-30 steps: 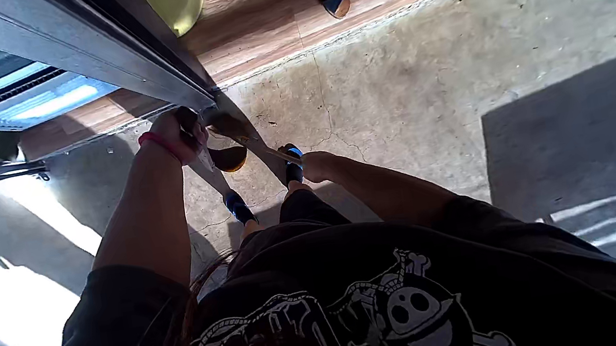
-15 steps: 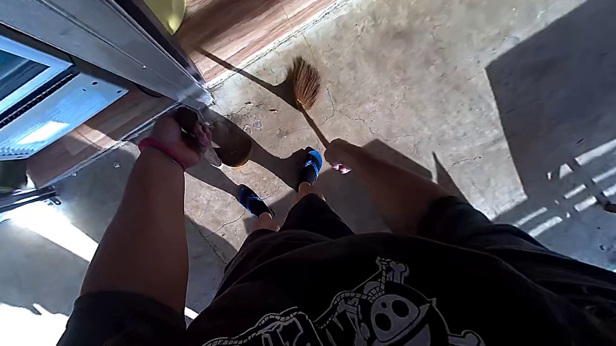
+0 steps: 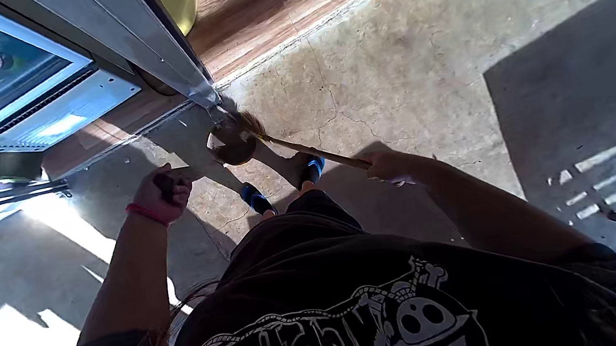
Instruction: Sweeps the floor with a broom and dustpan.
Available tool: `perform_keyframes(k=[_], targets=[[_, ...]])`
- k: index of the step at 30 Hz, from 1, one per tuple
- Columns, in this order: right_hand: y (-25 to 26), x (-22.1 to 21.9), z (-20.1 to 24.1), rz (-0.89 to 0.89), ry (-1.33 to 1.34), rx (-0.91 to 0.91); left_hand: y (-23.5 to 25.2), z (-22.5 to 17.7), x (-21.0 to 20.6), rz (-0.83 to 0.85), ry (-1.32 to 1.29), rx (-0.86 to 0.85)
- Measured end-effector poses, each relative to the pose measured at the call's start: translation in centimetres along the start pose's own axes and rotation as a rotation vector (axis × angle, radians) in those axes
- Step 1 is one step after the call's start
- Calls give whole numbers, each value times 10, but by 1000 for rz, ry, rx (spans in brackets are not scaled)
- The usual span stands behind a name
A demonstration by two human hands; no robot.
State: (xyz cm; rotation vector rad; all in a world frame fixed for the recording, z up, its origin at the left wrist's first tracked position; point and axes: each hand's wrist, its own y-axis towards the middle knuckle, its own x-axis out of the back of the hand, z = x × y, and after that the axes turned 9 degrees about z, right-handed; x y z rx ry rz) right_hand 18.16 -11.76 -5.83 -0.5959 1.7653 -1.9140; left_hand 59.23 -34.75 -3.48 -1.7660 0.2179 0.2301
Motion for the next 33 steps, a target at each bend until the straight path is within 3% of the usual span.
perform_keyframes(k=[4, 9, 13, 17, 21, 24, 30, 33], targets=[[0, 49, 19, -131, 64, -26, -32, 18, 60, -39, -62, 21], [58, 80, 100, -249, 121, -117, -43, 6, 61, -129, -52, -1], [88, 16, 173, -180, 6, -80, -13, -11, 37, -179, -32, -29], [86, -79, 198, 47, -415, 7, 18, -22, 9, -155, 6, -63], [90, -115, 159, 151, -438, 50, 27, -29, -4, -173, -4, -73], [92, -133, 100, 90, -266, 89, 27, -28, 2, -157, 2, -68], [19, -158, -14, 10, 95, -27, 8, -13, 27, -74, 121, -38], [9, -157, -48, -97, 261, -123, 1, -9, 49, 9, 138, -75]])
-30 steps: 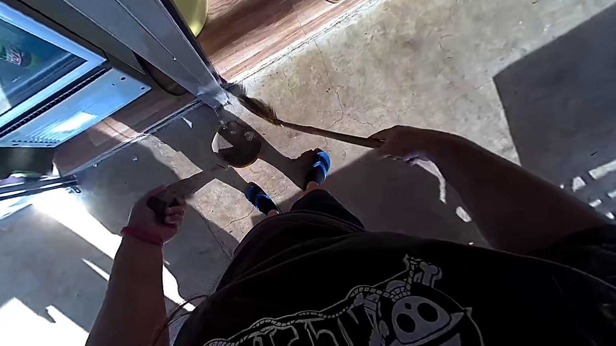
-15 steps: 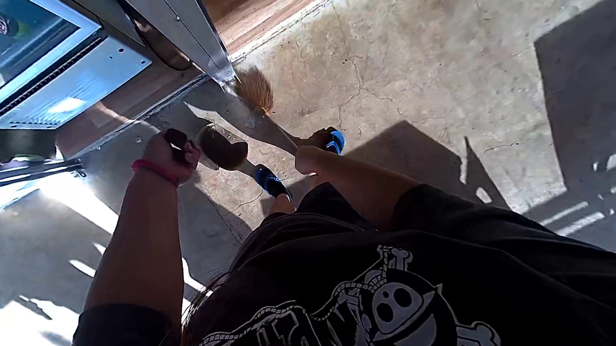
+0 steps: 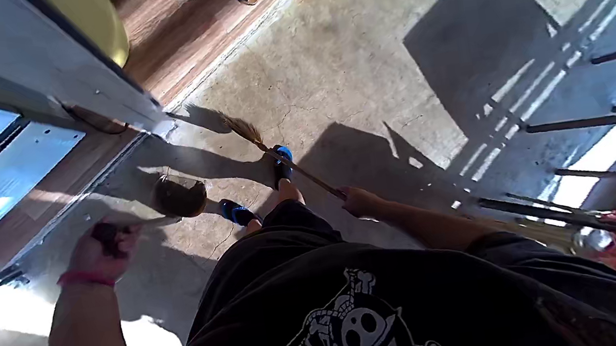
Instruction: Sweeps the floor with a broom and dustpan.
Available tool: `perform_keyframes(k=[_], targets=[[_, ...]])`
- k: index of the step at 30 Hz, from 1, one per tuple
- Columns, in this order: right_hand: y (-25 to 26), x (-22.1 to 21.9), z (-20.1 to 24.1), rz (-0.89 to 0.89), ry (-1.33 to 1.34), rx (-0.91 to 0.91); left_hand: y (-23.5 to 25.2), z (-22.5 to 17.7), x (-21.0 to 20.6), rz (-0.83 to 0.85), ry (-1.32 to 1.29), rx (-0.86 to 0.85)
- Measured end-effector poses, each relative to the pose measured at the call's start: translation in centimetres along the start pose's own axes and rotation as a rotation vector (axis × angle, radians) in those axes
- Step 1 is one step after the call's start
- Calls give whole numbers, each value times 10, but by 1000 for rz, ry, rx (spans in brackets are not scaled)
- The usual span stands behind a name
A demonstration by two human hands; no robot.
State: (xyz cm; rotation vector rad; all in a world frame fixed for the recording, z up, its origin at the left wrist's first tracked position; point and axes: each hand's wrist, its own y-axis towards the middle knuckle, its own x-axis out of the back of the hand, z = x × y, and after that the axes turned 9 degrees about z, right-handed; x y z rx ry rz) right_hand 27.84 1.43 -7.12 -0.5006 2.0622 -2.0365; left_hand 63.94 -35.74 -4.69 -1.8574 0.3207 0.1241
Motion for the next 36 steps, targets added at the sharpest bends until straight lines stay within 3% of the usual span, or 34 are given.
perform_keyframes(k=[3, 7, 11, 15, 19, 27, 31, 33, 36], targets=[[21, 24, -4, -96, 125, -33, 4, 1, 13, 62, 30, -2], [58, 43, 50, -86, 133, 17, 21, -1, 42, 140, -66, 25], [48, -8, 126, 103, -262, 123, 23, 0, 39, 112, -96, 48], [32, -48, 146, 195, -344, 211, 16, 3, 28, 74, -26, 60], [15, -29, 115, 131, -394, 235, 17, 7, 44, 97, -82, 34], [-1, 11, -43, -95, -90, 34, -6, 53, 87, 115, -151, -69], [43, 12, -99, -143, 127, -61, -45, 89, 97, 18, -154, -113], [74, 17, -103, -167, 285, -150, -51, 101, 85, -31, -187, -133], [93, 21, -82, -69, 763, -269, -53, 113, 56, -88, -223, -116]])
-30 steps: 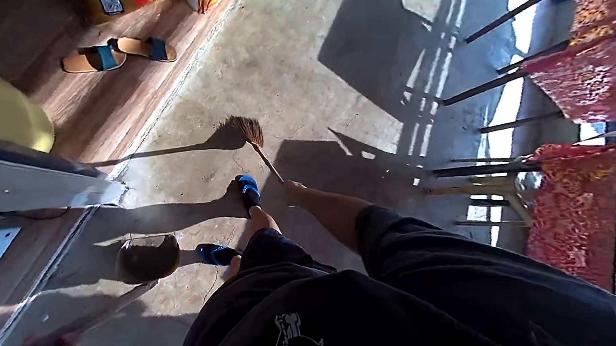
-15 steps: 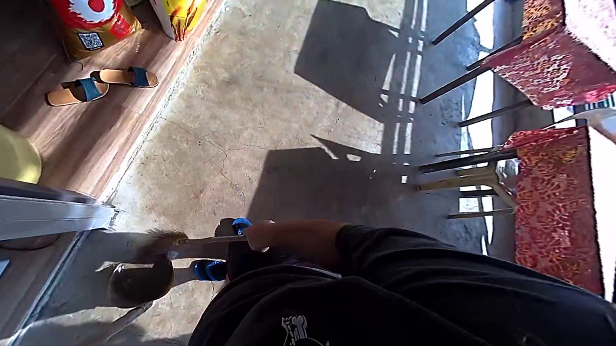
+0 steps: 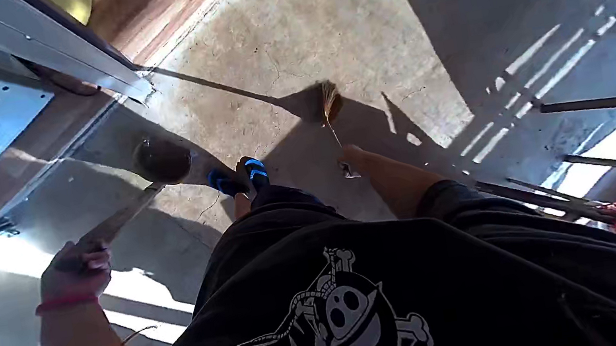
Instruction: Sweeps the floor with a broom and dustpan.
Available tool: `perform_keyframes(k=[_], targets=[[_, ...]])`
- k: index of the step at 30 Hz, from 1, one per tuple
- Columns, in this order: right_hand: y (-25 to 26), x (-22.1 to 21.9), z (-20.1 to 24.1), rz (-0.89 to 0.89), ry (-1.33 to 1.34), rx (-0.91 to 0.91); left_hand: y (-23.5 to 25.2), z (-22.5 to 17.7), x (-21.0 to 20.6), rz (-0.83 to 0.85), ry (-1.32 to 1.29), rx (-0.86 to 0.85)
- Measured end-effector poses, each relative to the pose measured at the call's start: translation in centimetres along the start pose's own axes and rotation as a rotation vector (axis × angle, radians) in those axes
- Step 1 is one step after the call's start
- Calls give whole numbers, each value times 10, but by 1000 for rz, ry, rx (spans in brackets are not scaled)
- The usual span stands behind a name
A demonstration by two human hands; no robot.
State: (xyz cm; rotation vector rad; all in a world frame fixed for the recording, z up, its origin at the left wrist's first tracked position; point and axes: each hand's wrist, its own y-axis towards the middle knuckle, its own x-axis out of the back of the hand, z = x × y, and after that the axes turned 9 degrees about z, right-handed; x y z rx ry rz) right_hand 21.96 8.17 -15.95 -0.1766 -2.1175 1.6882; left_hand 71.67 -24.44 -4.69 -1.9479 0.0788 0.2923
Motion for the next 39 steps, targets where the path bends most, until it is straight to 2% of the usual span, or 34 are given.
perform_keyframes(k=[1, 3, 7, 10, 15, 18, 23, 28, 30, 32, 34, 36, 39], targets=[[3, -12, 9, 41, 52, -50, -1, 4, -11, -32, 6, -4], [0, -54, 21, 147, -43, -73, -1, 7, -28, -104, 38, -22], [-30, -139, 32, 276, -434, 29, 8, 9, -40, -163, 9, -19], [-59, -169, 49, 307, -566, 86, 11, 4, -49, -178, -16, -16], [-82, -187, 73, 311, -810, 219, 9, -8, -33, -166, -30, 3], [-90, -186, 59, 260, -945, 347, 0, -20, 3, -154, -51, 33], [-119, -161, 27, 106, -831, 310, -29, -33, 84, -142, -99, 85], [-102, -177, 39, -63, -539, 204, -56, -53, 113, -180, -52, 93], [-82, -204, 56, -63, -466, 182, -50, -61, 109, -200, -34, 94], [-76, -251, 63, -25, -598, 157, -37, -64, 99, -215, -3, 88], [-84, -313, 58, 37, -831, 129, -19, -66, 91, -234, 10, 86], [-105, -366, 46, 99, -934, 159, -4, -70, 85, -250, -3, 89], [-126, -404, 34, 223, -984, 187, 6, -78, 78, -252, 19, 88]])
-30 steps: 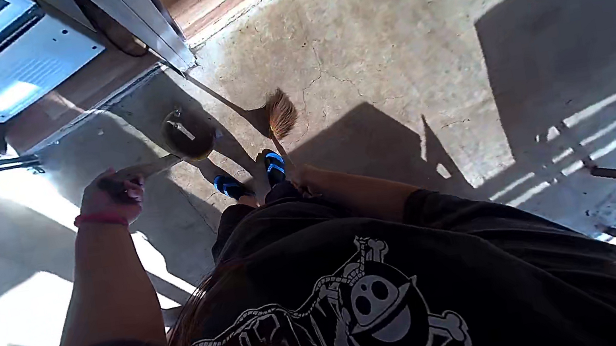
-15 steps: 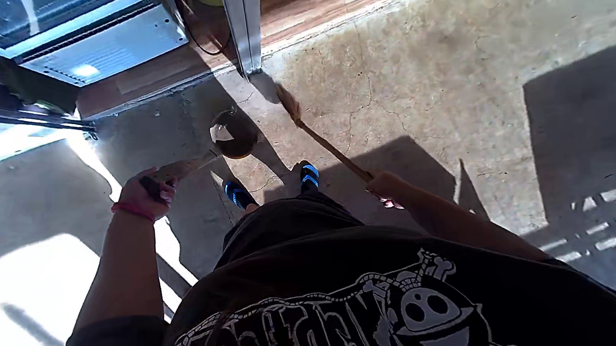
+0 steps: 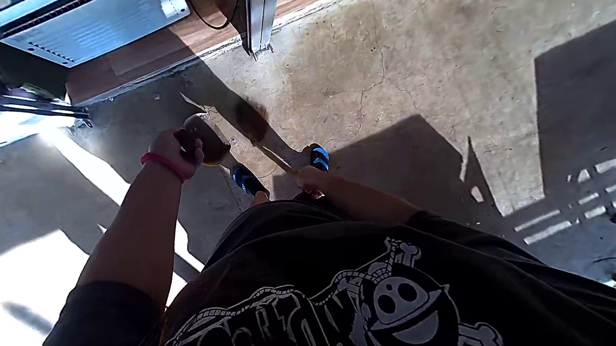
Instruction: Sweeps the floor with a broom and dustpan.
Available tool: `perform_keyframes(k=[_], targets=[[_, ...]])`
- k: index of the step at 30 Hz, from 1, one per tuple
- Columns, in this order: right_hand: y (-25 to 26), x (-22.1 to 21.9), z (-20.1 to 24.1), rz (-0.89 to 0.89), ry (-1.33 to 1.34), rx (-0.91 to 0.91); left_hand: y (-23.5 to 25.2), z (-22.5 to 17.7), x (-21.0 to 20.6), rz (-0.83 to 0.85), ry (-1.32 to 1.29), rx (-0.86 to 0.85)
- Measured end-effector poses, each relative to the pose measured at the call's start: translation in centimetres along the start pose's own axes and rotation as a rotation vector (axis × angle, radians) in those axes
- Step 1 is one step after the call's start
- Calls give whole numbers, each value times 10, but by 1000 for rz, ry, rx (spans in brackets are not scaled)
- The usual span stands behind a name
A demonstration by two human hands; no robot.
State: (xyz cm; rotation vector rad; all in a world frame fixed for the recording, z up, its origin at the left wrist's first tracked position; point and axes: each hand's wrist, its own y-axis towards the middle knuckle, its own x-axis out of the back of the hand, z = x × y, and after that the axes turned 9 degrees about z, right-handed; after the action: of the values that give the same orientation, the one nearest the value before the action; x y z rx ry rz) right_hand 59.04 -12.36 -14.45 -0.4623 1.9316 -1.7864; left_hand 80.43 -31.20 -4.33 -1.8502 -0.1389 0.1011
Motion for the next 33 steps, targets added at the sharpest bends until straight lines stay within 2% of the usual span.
perform_keyframes(k=[4, 8, 12, 15, 18, 21, 23, 25, 28, 31, 33], targets=[[-18, 7, -18, 21, 30, 70, 2, -15, 13, -2, -22, -23], [-59, 26, -67, -33, 87, 48, -3, -19, 64, 28, -36, -31], [-82, 54, -110, -244, 387, -5, -6, -12, 137, 60, -107, -38], [-68, 94, -115, -369, 536, -28, -19, -2, 170, 31, -211, -61], [-44, 135, -83, -449, 627, -47, -26, -2, 182, -9, -278, -90], [-10, 161, -24, -442, 650, -28, -22, -14, 177, -55, -303, -108], [15, 161, 25, -395, 585, 7, -14, -25, 167, -86, -334, -125], [25, 142, 81, -340, 389, 20, -6, -40, 155, -116, -368, -125], [0, 85, 153, -207, -16, 4, 8, -60, 143, -123, -365, -88], [-18, 49, 190, -45, -452, -4, 25, -76, 139, -114, -357, -89], [-19, 41, 195, 0, -553, -33, 34, -84, 137, -121, -366, -96]])
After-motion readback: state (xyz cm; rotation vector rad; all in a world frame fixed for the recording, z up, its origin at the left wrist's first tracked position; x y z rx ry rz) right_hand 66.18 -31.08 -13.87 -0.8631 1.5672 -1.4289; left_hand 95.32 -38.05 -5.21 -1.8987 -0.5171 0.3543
